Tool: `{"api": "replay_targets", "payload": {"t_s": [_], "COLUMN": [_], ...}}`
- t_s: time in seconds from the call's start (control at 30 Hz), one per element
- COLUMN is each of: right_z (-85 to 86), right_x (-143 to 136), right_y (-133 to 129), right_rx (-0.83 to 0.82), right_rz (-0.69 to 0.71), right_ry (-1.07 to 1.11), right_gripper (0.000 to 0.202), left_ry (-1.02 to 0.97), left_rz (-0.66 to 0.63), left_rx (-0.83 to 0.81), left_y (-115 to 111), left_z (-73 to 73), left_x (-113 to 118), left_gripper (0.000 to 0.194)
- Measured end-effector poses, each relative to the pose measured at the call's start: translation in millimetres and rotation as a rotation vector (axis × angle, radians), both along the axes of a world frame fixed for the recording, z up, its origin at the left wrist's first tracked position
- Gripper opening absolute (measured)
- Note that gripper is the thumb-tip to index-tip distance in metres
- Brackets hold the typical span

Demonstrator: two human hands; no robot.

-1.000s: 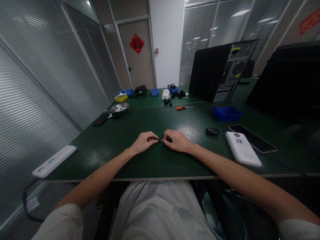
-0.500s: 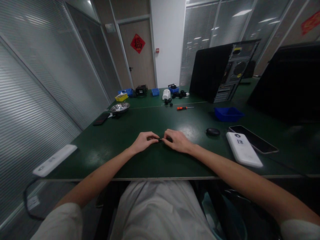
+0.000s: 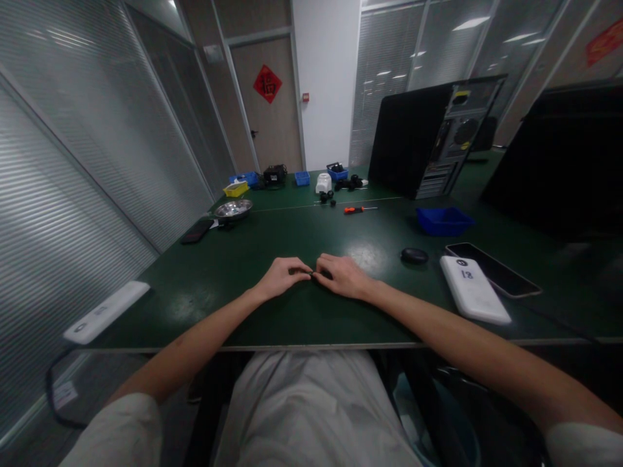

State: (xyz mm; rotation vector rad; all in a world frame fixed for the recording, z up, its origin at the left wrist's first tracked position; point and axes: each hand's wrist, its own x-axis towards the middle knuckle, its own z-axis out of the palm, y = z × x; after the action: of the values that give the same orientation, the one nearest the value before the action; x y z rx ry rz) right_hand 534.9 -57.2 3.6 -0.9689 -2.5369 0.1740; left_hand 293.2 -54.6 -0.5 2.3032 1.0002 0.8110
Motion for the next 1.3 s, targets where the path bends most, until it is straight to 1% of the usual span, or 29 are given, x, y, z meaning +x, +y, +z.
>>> {"api": "replay_targets", "payload": {"t_s": [0.17, 0.3, 0.6, 0.77, 0.83, 1.0, 1.1, 1.2, 1.3], "right_z": [-7.8, -10.4, -7.6, -3.8, -3.2, -4.6, -6.2, -7.5, -7.7], "right_x": [-1, 0, -1, -3, -3, -3, -3, -2, 0], "right_y": [5, 8, 6, 4, 3, 4, 5, 6, 8], "right_rx": [0.018, 0.02, 0.023, 0.005, 0.002, 0.006, 0.005, 0.008, 0.007], "right_rz": [0.012, 0.021, -0.006, -0.013, -0.012, -0.013, -0.009, -0.003, -0.002], "right_ry": [0.0, 0.019, -0.006, -0.01, -0.007, 0.002, 0.007, 0.015, 0.05], "right_gripper": [0.015, 0.014, 0.014, 0.015, 0.015, 0.015, 0.014, 0.014, 0.014], "left_ry": [-0.06, -0.097, -0.128, -0.162, -0.137, 0.018, 0.027, 0.012, 0.008], "left_rz": [0.041, 0.055, 0.061, 0.074, 0.094, 0.159, 0.159, 0.149, 0.106], "left_rx": [-0.044, -0.092, -0.208, -0.245, -0.213, -0.008, 0.018, 0.041, 0.103], "left_y": [3, 4, 7, 16, 22, 39, 43, 39, 26], "left_z": [-5.1, -7.7, -5.1, -4.8, -5.9, -12.3, -14.8, -11.3, -2.7], "left_x": [-1, -1, 0, -4, -6, -10, -13, -12, -8], "left_gripper": [0.02, 0.021, 0.026, 0.028, 0.028, 0.023, 0.023, 0.027, 0.032]}}
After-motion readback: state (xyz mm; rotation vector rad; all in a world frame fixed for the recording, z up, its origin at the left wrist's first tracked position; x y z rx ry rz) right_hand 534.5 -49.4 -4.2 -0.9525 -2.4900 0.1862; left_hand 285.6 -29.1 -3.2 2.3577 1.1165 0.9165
